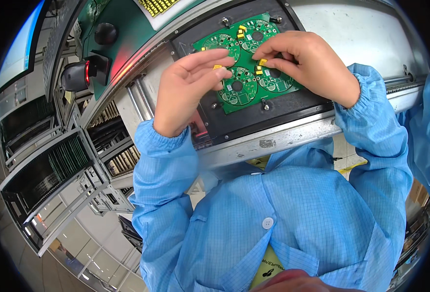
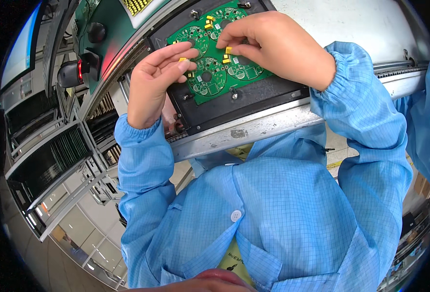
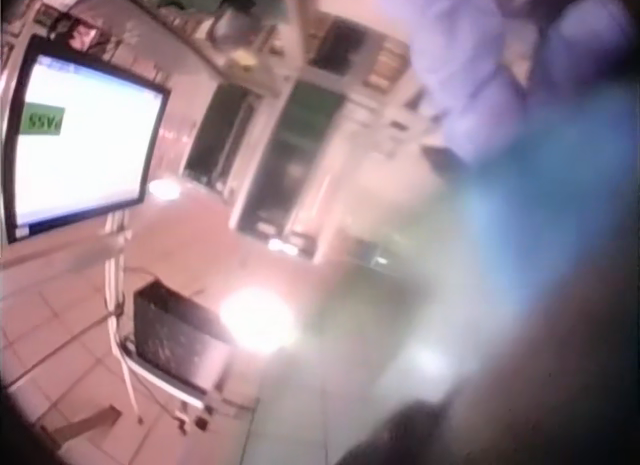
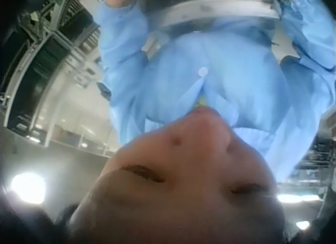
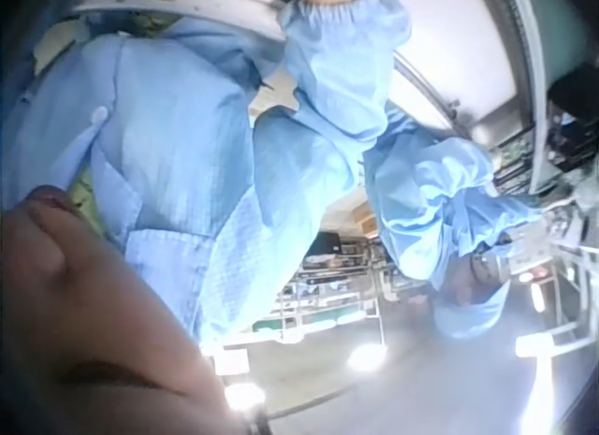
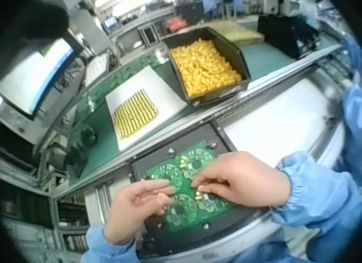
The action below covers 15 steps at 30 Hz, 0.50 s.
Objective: Placing small yellow electronic components onto a green printed circuit board at a manual assembly station.
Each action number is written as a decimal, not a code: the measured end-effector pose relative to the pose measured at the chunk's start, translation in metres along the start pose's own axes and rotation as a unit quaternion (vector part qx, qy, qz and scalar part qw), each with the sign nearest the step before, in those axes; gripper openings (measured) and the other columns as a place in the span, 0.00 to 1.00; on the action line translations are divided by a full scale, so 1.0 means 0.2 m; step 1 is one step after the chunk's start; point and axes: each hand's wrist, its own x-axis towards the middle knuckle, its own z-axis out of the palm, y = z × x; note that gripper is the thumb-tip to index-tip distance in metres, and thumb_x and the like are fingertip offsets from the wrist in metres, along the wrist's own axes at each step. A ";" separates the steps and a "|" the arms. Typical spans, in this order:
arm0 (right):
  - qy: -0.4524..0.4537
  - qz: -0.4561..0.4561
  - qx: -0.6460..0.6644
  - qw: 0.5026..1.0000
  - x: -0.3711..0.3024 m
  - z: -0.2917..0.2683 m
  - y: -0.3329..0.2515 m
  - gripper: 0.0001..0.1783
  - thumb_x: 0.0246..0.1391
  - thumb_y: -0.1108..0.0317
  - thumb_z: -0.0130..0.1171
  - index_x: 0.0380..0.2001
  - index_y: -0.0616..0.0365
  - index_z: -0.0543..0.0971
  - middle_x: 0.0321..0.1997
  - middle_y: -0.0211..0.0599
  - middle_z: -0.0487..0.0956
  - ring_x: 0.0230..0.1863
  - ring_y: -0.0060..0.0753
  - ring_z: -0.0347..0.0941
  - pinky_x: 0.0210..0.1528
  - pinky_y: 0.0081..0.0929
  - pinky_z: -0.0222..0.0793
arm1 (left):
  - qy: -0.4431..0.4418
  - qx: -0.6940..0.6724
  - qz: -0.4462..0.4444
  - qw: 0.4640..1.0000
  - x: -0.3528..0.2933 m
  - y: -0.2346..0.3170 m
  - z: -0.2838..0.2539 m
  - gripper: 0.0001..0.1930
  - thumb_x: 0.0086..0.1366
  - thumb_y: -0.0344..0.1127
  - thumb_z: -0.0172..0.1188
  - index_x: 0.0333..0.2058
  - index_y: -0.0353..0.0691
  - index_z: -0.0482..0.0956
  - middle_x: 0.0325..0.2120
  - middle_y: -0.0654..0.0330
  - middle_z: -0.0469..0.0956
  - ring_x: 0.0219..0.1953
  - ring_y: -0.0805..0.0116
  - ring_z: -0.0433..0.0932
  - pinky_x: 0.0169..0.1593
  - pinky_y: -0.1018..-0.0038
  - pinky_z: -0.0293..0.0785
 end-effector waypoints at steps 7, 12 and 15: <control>0.023 -0.063 -0.079 0.995 0.01 0.00 0.01 0.10 0.58 0.75 0.70 0.44 0.59 0.87 0.39 0.41 0.84 0.37 0.41 0.83 0.39 0.33 0.79 | 0.011 0.004 -0.009 1.000 0.00 -0.01 -0.04 0.18 0.74 0.32 0.64 0.59 0.33 0.81 0.47 0.53 0.88 0.44 0.71 0.85 0.46 0.76 0.81; 0.021 -0.084 -0.108 0.990 0.01 0.00 0.01 0.09 0.58 0.74 0.70 0.43 0.58 0.87 0.38 0.40 0.84 0.38 0.43 0.82 0.40 0.34 0.79 | 0.005 0.055 0.005 0.998 0.00 -0.04 -0.08 0.17 0.75 0.33 0.64 0.58 0.36 0.83 0.43 0.57 0.89 0.38 0.76 0.82 0.43 0.79 0.79; 0.028 -0.094 -0.133 0.986 0.01 0.00 0.00 0.09 0.57 0.73 0.71 0.42 0.57 0.87 0.37 0.39 0.83 0.39 0.45 0.81 0.41 0.37 0.79 | 0.009 0.044 0.027 0.999 0.00 -0.05 -0.08 0.14 0.74 0.33 0.65 0.55 0.36 0.85 0.43 0.59 0.89 0.36 0.79 0.80 0.42 0.79 0.78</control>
